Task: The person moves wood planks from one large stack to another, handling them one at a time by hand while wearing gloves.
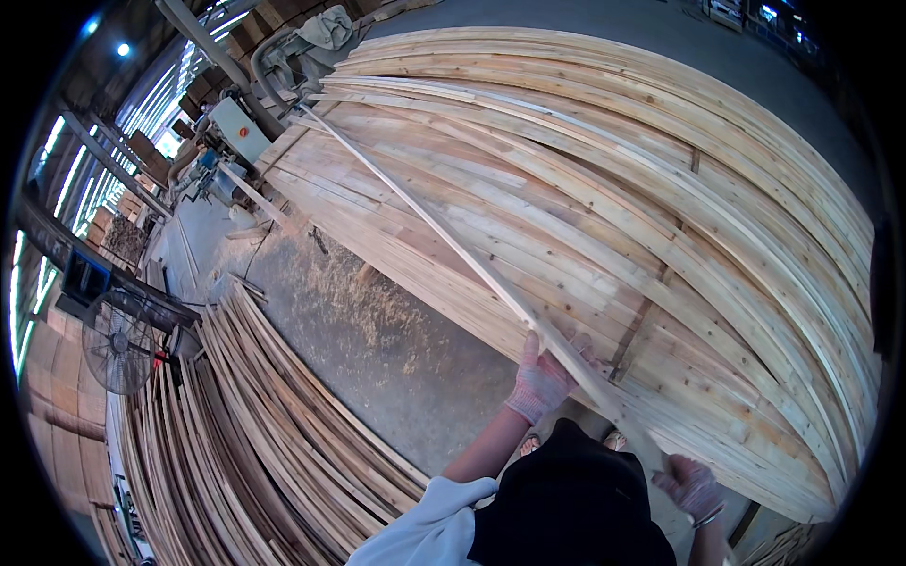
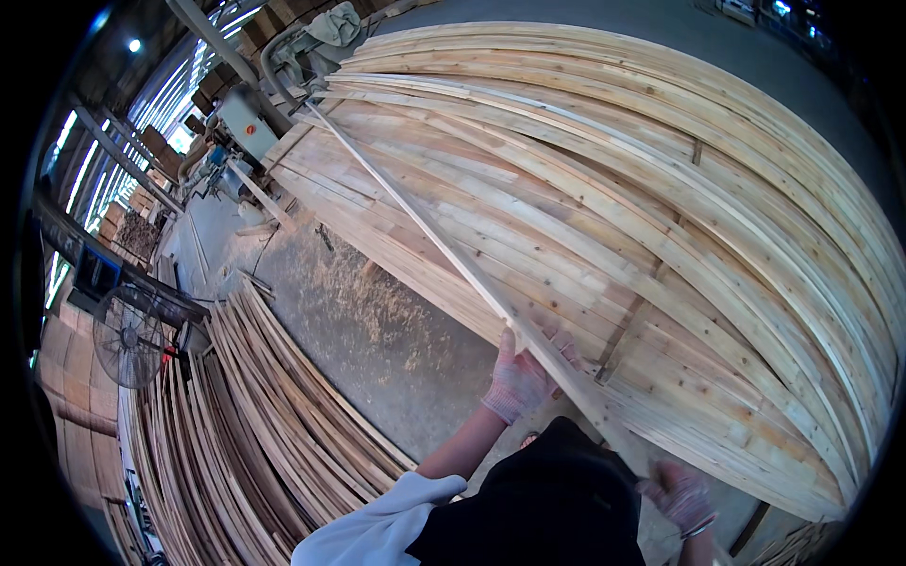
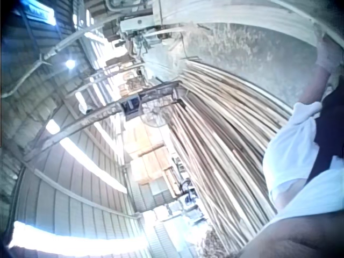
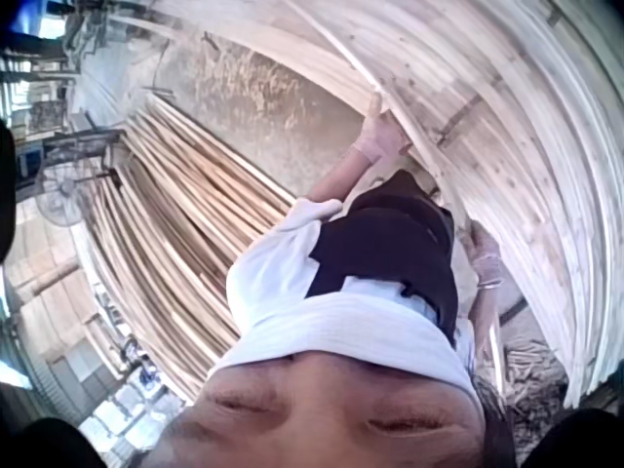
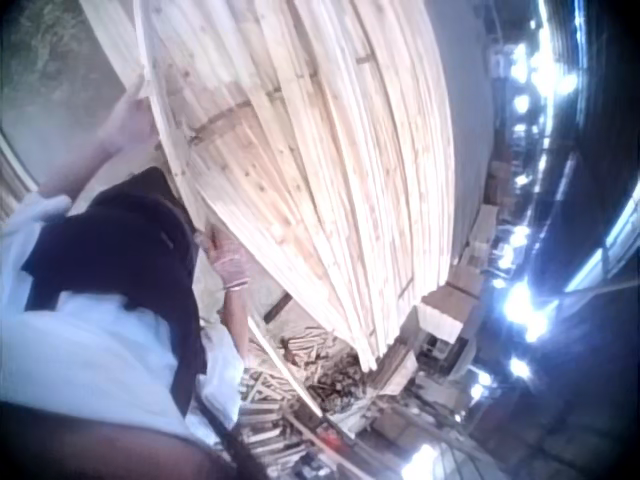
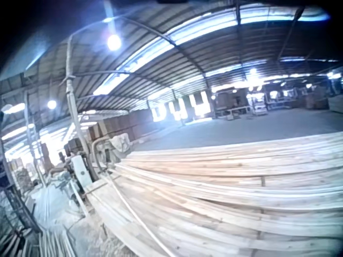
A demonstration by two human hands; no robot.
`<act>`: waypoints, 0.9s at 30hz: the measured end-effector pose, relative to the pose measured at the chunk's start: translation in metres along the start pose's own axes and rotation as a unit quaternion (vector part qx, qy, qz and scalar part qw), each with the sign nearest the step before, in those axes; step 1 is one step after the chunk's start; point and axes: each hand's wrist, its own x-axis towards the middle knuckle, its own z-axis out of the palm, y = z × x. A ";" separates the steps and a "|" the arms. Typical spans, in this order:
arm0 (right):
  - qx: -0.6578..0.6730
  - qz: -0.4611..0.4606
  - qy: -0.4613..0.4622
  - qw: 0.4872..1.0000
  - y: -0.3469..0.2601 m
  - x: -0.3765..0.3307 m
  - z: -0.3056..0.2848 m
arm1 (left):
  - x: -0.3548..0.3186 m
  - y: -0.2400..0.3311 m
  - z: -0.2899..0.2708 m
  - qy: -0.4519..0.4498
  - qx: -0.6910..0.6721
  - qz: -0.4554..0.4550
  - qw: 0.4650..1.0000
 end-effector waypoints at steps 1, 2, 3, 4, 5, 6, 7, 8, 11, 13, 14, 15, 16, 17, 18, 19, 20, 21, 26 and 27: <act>0.061 -0.009 0.030 0.998 -0.005 -0.009 0.016 | -0.003 0.002 0.002 0.001 -0.010 0.006 1.000; 0.121 -0.019 0.060 0.991 -0.010 -0.018 0.031 | -0.004 0.004 -0.014 0.023 -0.008 -0.001 1.000; 0.181 -0.034 0.089 0.979 -0.012 -0.026 0.046 | -0.004 0.008 -0.041 0.044 -0.004 -0.003 0.999; 0.238 0.030 0.062 0.969 -0.002 -0.035 0.063 | -0.006 0.013 -0.057 0.065 0.001 -0.007 0.998; 0.297 0.096 0.036 0.949 0.020 -0.044 0.081 | -0.017 0.011 -0.031 0.123 -0.015 0.004 0.992; 0.355 0.159 0.010 0.921 0.042 -0.057 0.097 | -0.021 0.016 -0.032 0.118 -0.004 0.004 0.993; 0.311 0.225 -0.017 0.923 0.065 -0.076 0.105 | -0.025 0.019 -0.035 0.114 0.005 0.004 0.993; 0.264 0.289 -0.043 0.919 0.087 -0.101 0.105 | -0.027 0.020 -0.037 0.109 0.012 0.005 0.994; 0.077 0.372 -0.065 0.923 0.152 -0.175 0.109 | -0.044 0.021 -0.022 0.150 -0.001 0.019 0.988; 0.027 0.409 -0.053 0.910 0.176 -0.210 0.107 | -0.050 0.024 -0.030 0.138 0.004 0.027 0.990; 0.015 0.421 -0.048 0.906 0.186 -0.221 0.110 | -0.052 0.022 -0.033 0.132 0.007 0.030 0.991; 0.007 0.428 -0.039 0.903 0.193 -0.227 0.113 | -0.053 0.019 -0.033 0.135 0.011 0.036 0.990; 0.005 0.432 -0.030 0.901 0.200 -0.231 0.115 | -0.052 0.016 -0.032 0.138 0.014 0.041 0.990; 0.002 0.433 -0.024 0.901 0.208 -0.231 0.118 | -0.054 0.013 -0.030 0.140 0.019 0.049 0.989; -0.003 0.432 -0.017 0.902 0.217 -0.232 0.119 | -0.053 0.009 -0.030 0.141 0.019 0.051 0.989; -0.005 0.430 -0.012 0.903 0.225 -0.232 0.122 | -0.051 0.005 -0.033 0.141 0.019 0.054 0.988; -0.006 0.426 -0.010 0.905 0.234 -0.232 0.124 | -0.050 0.000 -0.033 0.142 0.019 0.056 0.988; -0.009 0.424 -0.008 0.906 0.242 -0.231 0.124 | -0.051 -0.007 -0.033 0.145 0.029 0.062 0.987; -0.024 0.399 -0.007 0.916 0.293 -0.233 0.120 | -0.049 -0.048 -0.047 0.120 0.030 0.070 0.990; -0.026 0.398 -0.008 0.917 0.304 -0.237 0.120 | -0.051 -0.058 -0.043 0.125 0.031 0.077 0.989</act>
